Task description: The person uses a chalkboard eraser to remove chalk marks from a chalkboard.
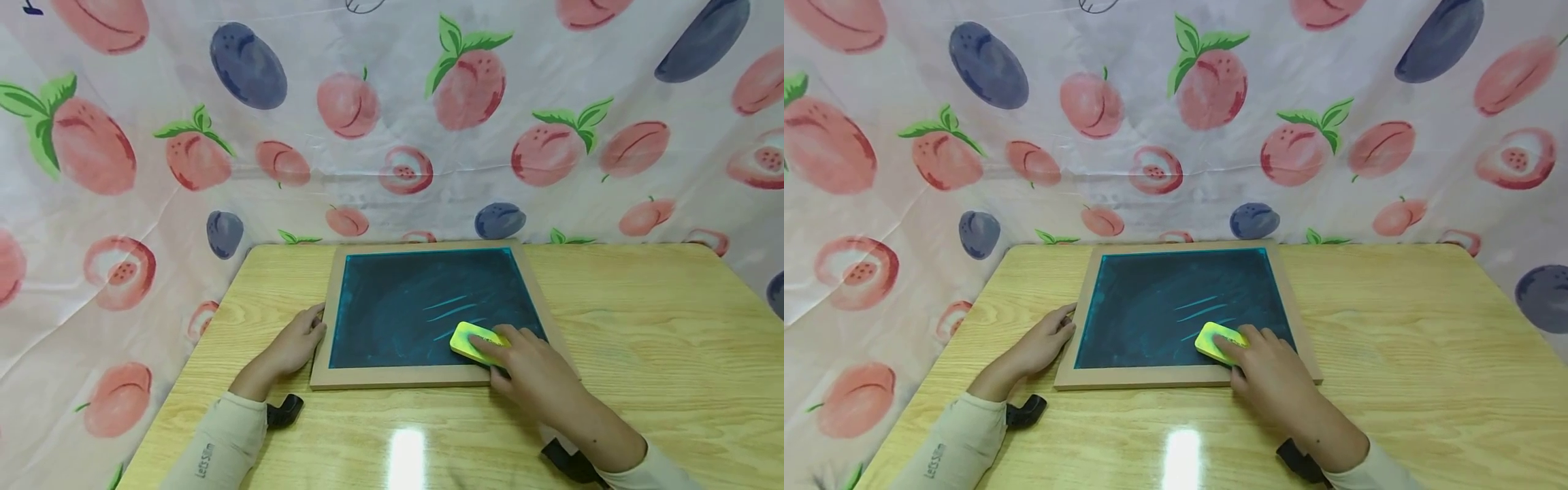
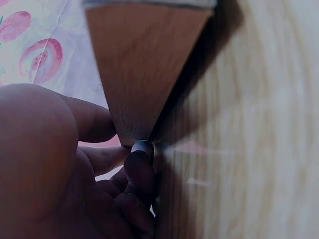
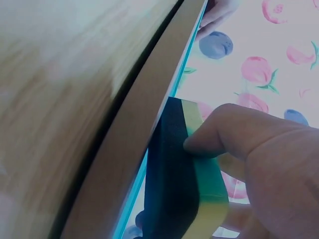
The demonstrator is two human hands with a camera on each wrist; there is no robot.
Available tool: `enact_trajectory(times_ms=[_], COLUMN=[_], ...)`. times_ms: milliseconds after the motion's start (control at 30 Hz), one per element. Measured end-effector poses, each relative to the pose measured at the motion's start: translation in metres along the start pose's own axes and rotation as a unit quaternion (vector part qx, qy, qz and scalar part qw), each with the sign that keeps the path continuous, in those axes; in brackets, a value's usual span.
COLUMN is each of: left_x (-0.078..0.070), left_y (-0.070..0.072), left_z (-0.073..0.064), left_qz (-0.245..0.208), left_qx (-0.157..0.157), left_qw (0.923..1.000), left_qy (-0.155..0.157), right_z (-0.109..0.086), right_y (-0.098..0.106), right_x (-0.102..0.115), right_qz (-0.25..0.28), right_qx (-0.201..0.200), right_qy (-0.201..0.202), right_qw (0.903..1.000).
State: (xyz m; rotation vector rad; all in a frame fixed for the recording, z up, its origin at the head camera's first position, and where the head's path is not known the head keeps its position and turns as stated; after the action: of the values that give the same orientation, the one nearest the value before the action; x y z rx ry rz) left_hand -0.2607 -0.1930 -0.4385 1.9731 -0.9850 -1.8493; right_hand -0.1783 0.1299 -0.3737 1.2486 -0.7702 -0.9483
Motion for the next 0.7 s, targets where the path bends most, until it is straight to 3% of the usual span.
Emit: enact_trajectory(times_ms=[333, 700], left_x=[0.002, 0.001], left_y=[-0.002, 0.0], left_z=[0.0, 0.001], left_qz=[0.003, 0.004], left_qx=[-0.002, 0.0], left_qw=[0.9999, 1.0], left_qy=[0.009, 0.003], right_z=[-0.003, -0.002], right_y=[0.002, -0.001], right_x=[0.001, 0.02], right_qz=[-0.001, -0.006], right_qx=[-0.01, -0.021], right_qy=[0.007, 0.03], right_qw=[0.9999, 0.9993])
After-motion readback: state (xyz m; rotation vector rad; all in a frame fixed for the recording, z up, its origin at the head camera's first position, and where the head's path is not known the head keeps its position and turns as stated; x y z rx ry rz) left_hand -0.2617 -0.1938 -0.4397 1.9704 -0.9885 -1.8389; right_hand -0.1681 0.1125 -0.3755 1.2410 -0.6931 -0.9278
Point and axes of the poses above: each hand's wrist, its own z-axis towards the middle knuckle, its own y-axis out of the back of the hand, x = y × z, the point moved 8 cm from there along z, towards the middle knuckle, and after that the axes turned 6 degrees about -z, right-handed, at the moved point
